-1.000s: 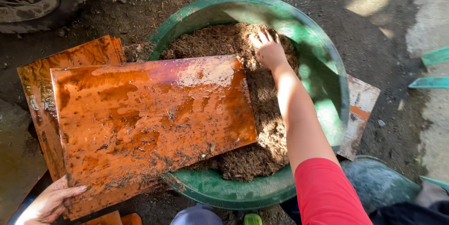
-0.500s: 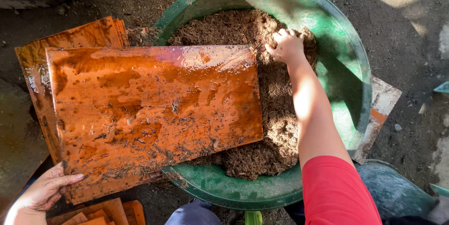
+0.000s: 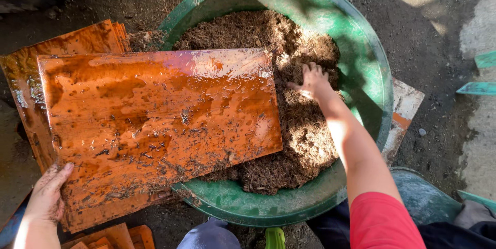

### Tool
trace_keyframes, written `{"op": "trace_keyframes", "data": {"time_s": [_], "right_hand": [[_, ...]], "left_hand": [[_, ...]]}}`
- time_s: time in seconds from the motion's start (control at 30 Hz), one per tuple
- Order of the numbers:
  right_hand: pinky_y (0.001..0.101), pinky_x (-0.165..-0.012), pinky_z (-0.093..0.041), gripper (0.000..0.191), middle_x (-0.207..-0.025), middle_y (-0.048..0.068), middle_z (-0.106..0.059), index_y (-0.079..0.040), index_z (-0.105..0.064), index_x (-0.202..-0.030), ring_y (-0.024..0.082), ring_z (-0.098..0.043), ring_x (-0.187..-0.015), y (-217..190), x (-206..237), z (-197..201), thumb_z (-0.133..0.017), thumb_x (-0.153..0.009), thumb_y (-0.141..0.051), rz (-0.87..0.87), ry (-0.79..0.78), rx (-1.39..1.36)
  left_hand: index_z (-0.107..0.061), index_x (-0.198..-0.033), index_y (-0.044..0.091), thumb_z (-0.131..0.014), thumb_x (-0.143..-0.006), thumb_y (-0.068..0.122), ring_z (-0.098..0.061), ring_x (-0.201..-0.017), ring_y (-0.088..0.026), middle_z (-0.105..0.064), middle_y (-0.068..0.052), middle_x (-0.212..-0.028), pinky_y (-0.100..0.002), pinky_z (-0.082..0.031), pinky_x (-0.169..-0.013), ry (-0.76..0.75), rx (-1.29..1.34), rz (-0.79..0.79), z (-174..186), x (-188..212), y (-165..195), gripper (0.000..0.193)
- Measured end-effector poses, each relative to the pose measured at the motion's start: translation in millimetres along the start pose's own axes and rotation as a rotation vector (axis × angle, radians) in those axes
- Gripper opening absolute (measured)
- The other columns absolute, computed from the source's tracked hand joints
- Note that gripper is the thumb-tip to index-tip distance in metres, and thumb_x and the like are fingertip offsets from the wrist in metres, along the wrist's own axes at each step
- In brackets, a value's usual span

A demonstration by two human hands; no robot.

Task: The person scrubs multiple orange rectangular plates with a handful of fibrous material taken from a green basin. They wipe each plate thoroughly, then place it aside and repeat the process with the next plate.

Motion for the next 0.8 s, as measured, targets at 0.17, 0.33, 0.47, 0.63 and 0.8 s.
{"op": "trace_keyframes", "data": {"time_s": [0.17,0.33,0.47,0.63,0.8], "right_hand": [[0.0697,-0.119,-0.013,0.122,-0.171,0.005,-0.008,-0.034,-0.015,-0.161,0.041,-0.013,-0.152,-37,12,20,-0.086,-0.064,-0.053,0.102,-0.01,-0.095],[0.0655,-0.12,-0.015,0.113,-0.17,0.006,-0.011,-0.036,-0.021,-0.161,0.045,-0.013,-0.152,-48,15,6,-0.087,-0.069,-0.042,0.117,-0.084,-0.096],[0.0546,-0.12,-0.022,0.101,-0.166,0.009,-0.019,-0.031,-0.029,-0.157,0.044,-0.022,-0.147,-32,31,-21,-0.085,-0.074,-0.042,0.059,-0.059,-0.102],[0.0529,-0.109,-0.041,0.071,-0.152,0.015,-0.048,-0.022,-0.056,-0.139,0.038,-0.052,-0.129,7,79,-31,-0.086,-0.078,-0.04,0.074,0.108,-0.367],[0.0415,-0.103,-0.053,0.077,-0.133,0.009,-0.067,-0.019,-0.06,-0.132,0.024,-0.068,-0.117,7,126,14,-0.089,-0.062,-0.019,0.132,0.246,-1.159]], "left_hand": [[-0.032,-0.163,-0.008,-0.073,-0.09,0.039,-0.036,-0.154,-0.027,-0.042,-0.022,-0.165,-0.038,-0.034,-0.106,0.1,-0.227,0.118,-16,16,23,0.096],[-0.019,-0.161,-0.008,-0.073,-0.093,0.04,-0.029,-0.153,-0.025,-0.031,-0.024,-0.164,-0.039,-0.038,-0.106,0.054,-0.233,0.114,-47,32,45,0.099],[-0.018,-0.161,-0.004,-0.07,-0.093,0.038,-0.03,-0.152,-0.024,-0.033,-0.023,-0.163,-0.038,-0.031,-0.111,0.015,-0.191,0.131,-71,35,41,0.095],[-0.026,-0.16,0.001,-0.07,-0.09,0.036,-0.036,-0.152,-0.028,-0.04,-0.016,-0.164,-0.042,-0.023,-0.121,-0.034,-0.111,0.068,-99,39,40,0.089],[-0.03,-0.158,0.008,-0.063,-0.095,0.038,-0.031,-0.149,-0.023,-0.04,-0.009,-0.16,-0.043,-0.022,-0.118,-0.038,-0.145,0.041,-146,42,15,0.077]]}}
Point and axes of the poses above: each hand's wrist, its own x-axis away from the middle knuckle, its own z-axis out of the back of the hand, y = z × x, the point moved 7 cm from there along -x, towards the middle knuckle
